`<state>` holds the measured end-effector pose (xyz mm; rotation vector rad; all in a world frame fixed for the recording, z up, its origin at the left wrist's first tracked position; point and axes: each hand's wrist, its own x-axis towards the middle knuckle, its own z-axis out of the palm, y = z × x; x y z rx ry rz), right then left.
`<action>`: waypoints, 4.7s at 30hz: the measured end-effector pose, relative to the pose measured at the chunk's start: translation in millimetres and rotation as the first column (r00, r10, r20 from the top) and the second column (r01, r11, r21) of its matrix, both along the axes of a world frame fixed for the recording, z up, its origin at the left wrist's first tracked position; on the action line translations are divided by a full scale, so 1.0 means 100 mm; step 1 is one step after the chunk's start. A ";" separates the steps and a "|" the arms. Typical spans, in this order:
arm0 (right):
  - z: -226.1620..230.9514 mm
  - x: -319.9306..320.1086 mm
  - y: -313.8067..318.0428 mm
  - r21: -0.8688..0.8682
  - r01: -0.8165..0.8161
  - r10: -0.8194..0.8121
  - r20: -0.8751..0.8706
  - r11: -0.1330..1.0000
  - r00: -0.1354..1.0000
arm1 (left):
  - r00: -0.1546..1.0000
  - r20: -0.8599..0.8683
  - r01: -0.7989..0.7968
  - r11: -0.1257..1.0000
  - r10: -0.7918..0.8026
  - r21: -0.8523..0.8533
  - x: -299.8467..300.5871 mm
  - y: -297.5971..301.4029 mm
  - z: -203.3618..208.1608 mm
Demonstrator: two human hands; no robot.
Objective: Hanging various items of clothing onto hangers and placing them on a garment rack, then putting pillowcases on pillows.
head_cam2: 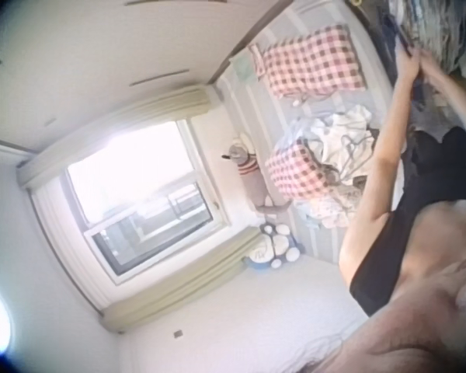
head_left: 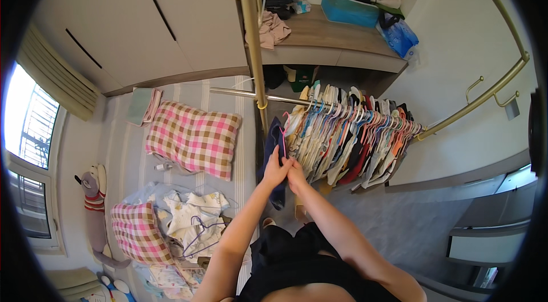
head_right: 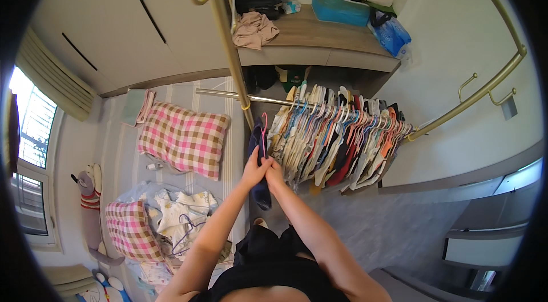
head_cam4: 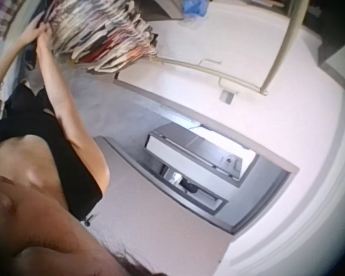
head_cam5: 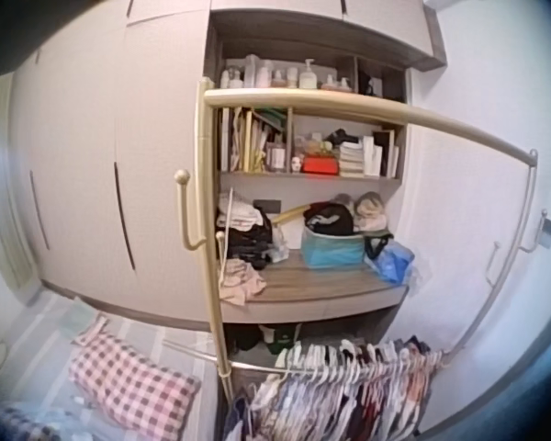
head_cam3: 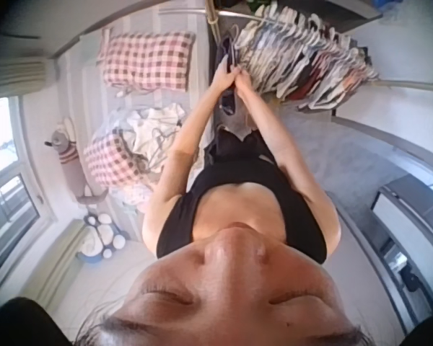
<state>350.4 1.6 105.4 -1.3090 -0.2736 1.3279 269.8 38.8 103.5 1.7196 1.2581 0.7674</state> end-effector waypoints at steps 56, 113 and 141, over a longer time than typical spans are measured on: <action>-1.04 0.60 0.10 -0.752 -0.434 0.666 0.650 0.495 -0.367 | 0.643 -0.694 -0.023 0.913 0.326 0.407 -0.36 0.45 -0.31; -2.67 -3.62 -1.87 -0.087 -0.878 0.676 0.675 0.471 0.296 | 0.524 -0.018 -0.838 0.511 0.852 -0.193 -3.95 -4.37 -2.38; -2.06 -1.17 -2.56 -0.153 -0.810 0.692 0.622 0.566 0.367 | 0.135 -0.753 -0.901 0.397 0.644 0.178 -3.12 -3.24 -2.90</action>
